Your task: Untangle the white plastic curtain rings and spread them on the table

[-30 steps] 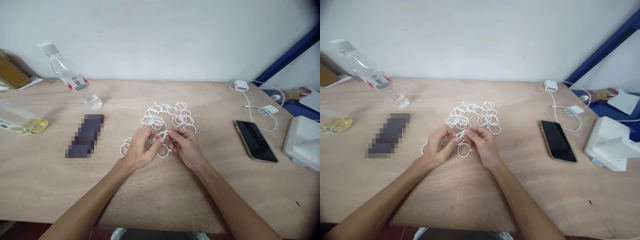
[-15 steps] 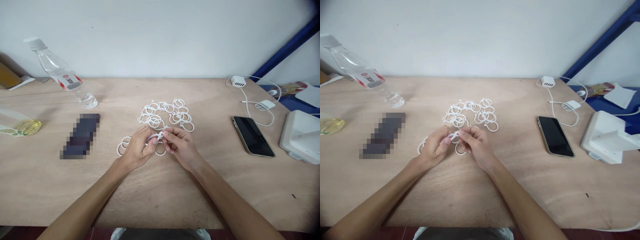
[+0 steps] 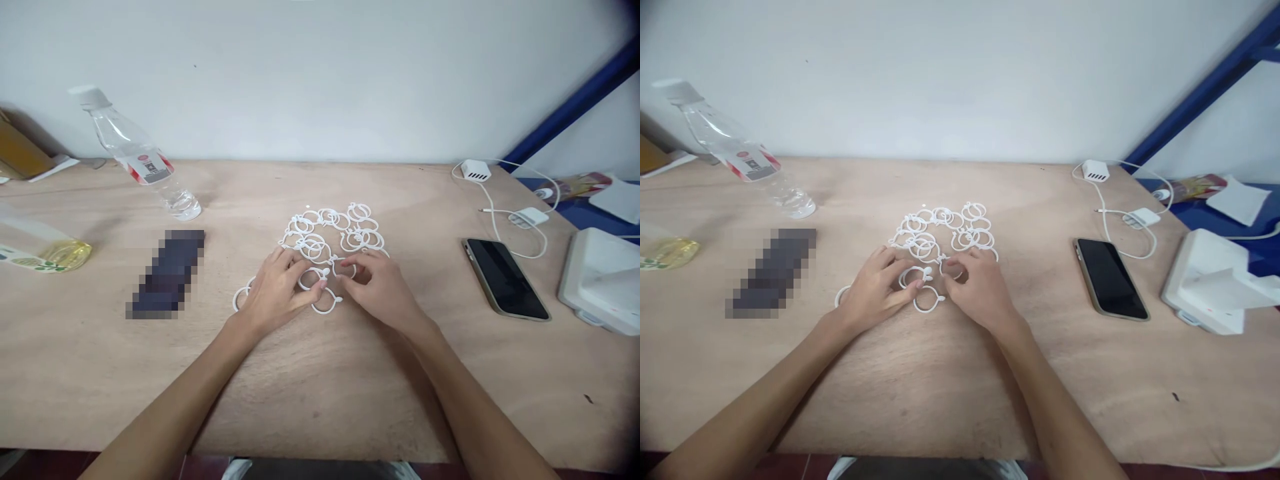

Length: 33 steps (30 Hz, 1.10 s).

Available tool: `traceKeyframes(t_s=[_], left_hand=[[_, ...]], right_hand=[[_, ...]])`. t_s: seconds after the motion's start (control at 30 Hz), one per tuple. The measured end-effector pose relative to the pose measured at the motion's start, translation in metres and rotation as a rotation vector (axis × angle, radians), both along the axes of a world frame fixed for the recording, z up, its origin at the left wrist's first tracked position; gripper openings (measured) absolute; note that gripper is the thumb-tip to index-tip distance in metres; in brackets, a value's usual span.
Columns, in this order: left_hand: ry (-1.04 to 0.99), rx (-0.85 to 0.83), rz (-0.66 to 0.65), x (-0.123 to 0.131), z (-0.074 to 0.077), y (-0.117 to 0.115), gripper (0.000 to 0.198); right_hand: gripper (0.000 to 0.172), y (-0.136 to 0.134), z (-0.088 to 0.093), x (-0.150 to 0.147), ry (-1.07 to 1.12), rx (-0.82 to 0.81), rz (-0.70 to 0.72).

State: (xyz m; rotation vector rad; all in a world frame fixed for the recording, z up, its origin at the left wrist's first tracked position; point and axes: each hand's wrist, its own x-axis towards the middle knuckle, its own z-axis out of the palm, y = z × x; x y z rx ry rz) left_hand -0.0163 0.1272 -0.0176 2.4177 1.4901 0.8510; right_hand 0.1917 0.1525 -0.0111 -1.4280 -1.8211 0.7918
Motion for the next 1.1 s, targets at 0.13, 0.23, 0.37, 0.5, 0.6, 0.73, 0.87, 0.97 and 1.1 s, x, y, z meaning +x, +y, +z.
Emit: traceKeyframes(t_s=[0.13,0.23,0.37,0.5,0.6,0.73,0.87,0.97,1.1], left_hand=[[0.053,-0.019,-0.047,0.002,0.001,-0.001,0.021],[0.096,-0.043,-0.033,0.003,0.003,-0.003,0.016],[0.118,-0.034,-0.015,0.005,0.005,-0.005,0.008],[0.102,-0.029,-0.013,0.006,0.005,-0.005,0.017],[0.02,-0.025,0.009,0.006,0.004,-0.004,0.02],[-0.154,0.011,0.069,0.007,0.002,-0.004,0.028],[-0.267,0.066,0.046,0.007,-0.001,-0.004,0.039],[-0.313,0.074,0.011,0.008,-0.002,-0.004,0.04],[-0.4,0.056,-0.002,0.009,0.0,-0.003,0.035]], right_hand=[[0.007,-0.002,-0.005,-0.007,-0.087,0.033,0.05],[0.01,0.0,-0.007,-0.007,-0.075,0.056,0.033],[0.009,0.004,-0.007,-0.004,0.012,0.07,-0.038],[0.013,0.004,-0.004,-0.004,0.158,0.013,-0.123],[0.021,0.002,-0.001,-0.007,0.335,-0.085,-0.103],[0.031,-0.003,0.001,-0.017,0.556,-0.234,0.078],[0.026,-0.011,0.002,-0.027,0.807,-0.446,0.22],[0.022,-0.015,0.005,-0.03,0.918,-0.549,0.25],[0.02,-0.014,0.007,-0.03,0.904,-0.561,0.268]])
